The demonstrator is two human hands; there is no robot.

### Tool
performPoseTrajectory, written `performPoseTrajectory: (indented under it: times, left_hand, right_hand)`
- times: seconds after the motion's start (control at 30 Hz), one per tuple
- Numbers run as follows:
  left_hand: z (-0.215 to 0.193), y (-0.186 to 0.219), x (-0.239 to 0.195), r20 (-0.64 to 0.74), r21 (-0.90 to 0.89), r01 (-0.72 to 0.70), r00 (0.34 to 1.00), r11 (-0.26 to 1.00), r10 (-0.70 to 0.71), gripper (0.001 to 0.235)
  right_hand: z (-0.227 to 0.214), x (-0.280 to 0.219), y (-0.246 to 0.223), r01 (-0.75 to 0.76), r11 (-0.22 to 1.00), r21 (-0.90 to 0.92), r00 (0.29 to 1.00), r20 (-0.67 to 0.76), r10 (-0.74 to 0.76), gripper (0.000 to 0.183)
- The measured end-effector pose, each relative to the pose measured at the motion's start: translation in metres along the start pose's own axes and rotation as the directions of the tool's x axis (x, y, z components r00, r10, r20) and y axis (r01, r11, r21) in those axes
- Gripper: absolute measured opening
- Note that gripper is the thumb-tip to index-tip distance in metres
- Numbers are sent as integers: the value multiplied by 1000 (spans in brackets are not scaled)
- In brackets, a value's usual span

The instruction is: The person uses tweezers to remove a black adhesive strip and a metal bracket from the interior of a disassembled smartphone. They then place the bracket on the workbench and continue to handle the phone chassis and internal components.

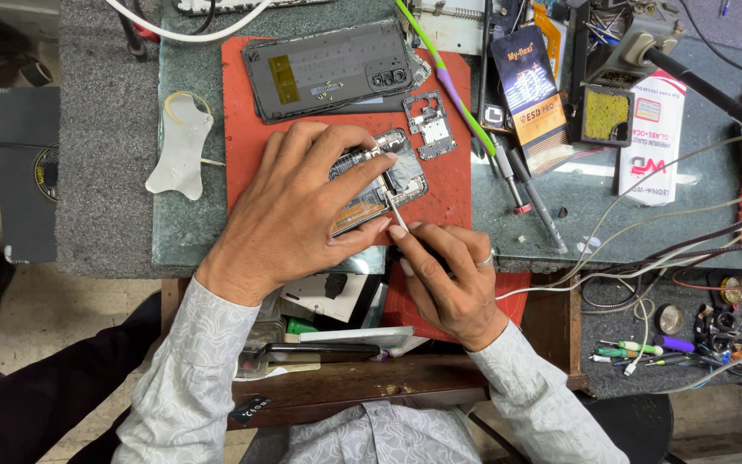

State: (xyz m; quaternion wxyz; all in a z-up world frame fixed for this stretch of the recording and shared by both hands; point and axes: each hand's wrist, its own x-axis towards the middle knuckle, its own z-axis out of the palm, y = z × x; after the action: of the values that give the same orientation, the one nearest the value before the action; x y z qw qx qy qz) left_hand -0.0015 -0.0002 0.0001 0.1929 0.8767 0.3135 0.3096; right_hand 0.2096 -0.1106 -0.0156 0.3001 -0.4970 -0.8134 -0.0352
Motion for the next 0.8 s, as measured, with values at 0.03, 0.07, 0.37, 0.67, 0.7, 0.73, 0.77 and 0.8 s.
performPoseTrajectory:
  times: [0.03, 0.07, 0.37, 0.67, 0.7, 0.73, 0.77, 0.8]
  left_hand:
    - [0, 0, 0, 0, 1, 0, 1000, 1000, 0, 56]
    - [-1, 0, 0, 1, 3, 1, 1000, 1000, -1, 56]
    - [-3, 0, 0, 7, 11, -8, 1000, 1000, 8, 55]
    - [-1, 0, -1, 5, 8, -1, 1000, 1000, 0, 57]
    - [-1, 1, -1, 6, 8, -1, 1000, 1000, 1, 57]
    - [-2, 1, 0, 7, 7, -1, 1000, 1000, 1, 57]
    - [-2, 1, 1, 5, 9, -5, 1000, 1000, 4, 57]
    - [-2, 1, 2, 4, 7, -4, 1000, 1000, 4, 57]
  right_hand:
    - [0, 0, 0, 2, 1000, 2, 1000, -4, -2, 43]
    - [0, 1, 0, 4, 1000, 4, 1000, -7, -4, 42]
    - [-7, 7, -2, -63, 994, 87, 998, -22, 65, 37]
    - [-4, 6, -3, -58, 996, 64, 998, -22, 60, 40]
    - [-4, 6, -3, -56, 997, 61, 998, -23, 58, 40]
    - [-4, 6, -4, -54, 997, 55, 998, -23, 56, 41]
    - [-3, 6, -4, -49, 998, 48, 998, -25, 50, 41]
    - [-3, 6, -3, -44, 998, 40, 999, -27, 45, 42]
